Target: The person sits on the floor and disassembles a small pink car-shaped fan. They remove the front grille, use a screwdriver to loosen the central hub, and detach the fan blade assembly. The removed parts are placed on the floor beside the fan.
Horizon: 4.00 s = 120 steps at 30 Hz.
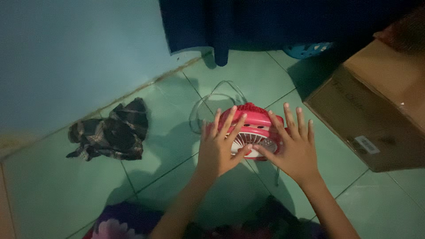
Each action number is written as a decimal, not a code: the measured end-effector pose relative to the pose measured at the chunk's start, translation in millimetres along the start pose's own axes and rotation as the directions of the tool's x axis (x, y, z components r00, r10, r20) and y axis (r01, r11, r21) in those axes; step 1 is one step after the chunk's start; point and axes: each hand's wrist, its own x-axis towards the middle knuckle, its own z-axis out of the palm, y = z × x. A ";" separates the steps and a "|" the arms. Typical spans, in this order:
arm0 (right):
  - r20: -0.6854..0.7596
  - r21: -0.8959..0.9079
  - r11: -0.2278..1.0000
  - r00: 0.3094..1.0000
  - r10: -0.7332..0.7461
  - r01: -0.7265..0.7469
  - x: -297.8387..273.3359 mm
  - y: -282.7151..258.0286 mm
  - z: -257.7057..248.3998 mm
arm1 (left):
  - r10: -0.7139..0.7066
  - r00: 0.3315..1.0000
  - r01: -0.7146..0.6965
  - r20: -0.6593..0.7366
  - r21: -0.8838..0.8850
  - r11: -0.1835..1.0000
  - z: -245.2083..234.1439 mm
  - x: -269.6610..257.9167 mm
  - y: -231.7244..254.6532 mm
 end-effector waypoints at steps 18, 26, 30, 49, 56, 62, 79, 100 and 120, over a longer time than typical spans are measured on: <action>-0.031 0.514 0.843 0.979 0.202 -0.157 -36.1 62.3 62.3 | -0.270 0.961 0.234 -0.068 -0.324 0.917 35.0 -26.2 -41.5; -0.120 0.671 0.709 0.913 0.390 -0.215 -69.9 63.8 143.7 | -0.422 0.905 0.293 -0.054 -0.642 0.709 113.4 -45.4 -74.9; -0.233 0.693 0.699 0.864 0.446 -0.174 -64.9 47.6 151.0 | -0.464 0.882 0.325 -0.081 -0.608 0.724 138.1 -45.0 -81.0; -0.044 0.792 0.518 0.815 0.578 -0.324 -84.8 30.6 145.8 | -0.490 0.863 0.353 -0.121 -0.549 0.757 153.8 -89.3 -50.3; -0.092 0.901 0.380 0.765 0.637 -0.208 -101.2 15.1 141.9 | -0.549 0.828 0.370 -0.111 -0.627 0.685 138.7 -129.8 -15.6; -0.068 0.862 0.410 0.736 0.674 -0.296 -103.2 23.5 150.5 | -0.545 0.829 0.418 -0.129 -0.504 0.756 146.3 -141.3 -17.1; -0.166 0.723 0.599 0.756 0.634 -0.344 -101.1 29.1 153.9 | -0.576 0.814 0.433 -0.076 -0.581 0.689 118.8 -114.4 4.0; 0.076 0.687 0.574 0.830 0.553 -0.445 -97.3 18.4 34.5 | -0.699 0.704 0.669 0.123 -0.446 0.595 16.4 -88.4 40.5; 0.221 0.357 0.934 0.971 -0.089 0.004 34.2 -5.6 -1.5 | -0.555 0.790 0.584 0.260 -0.593 0.554 96.8 -99.0 -161.1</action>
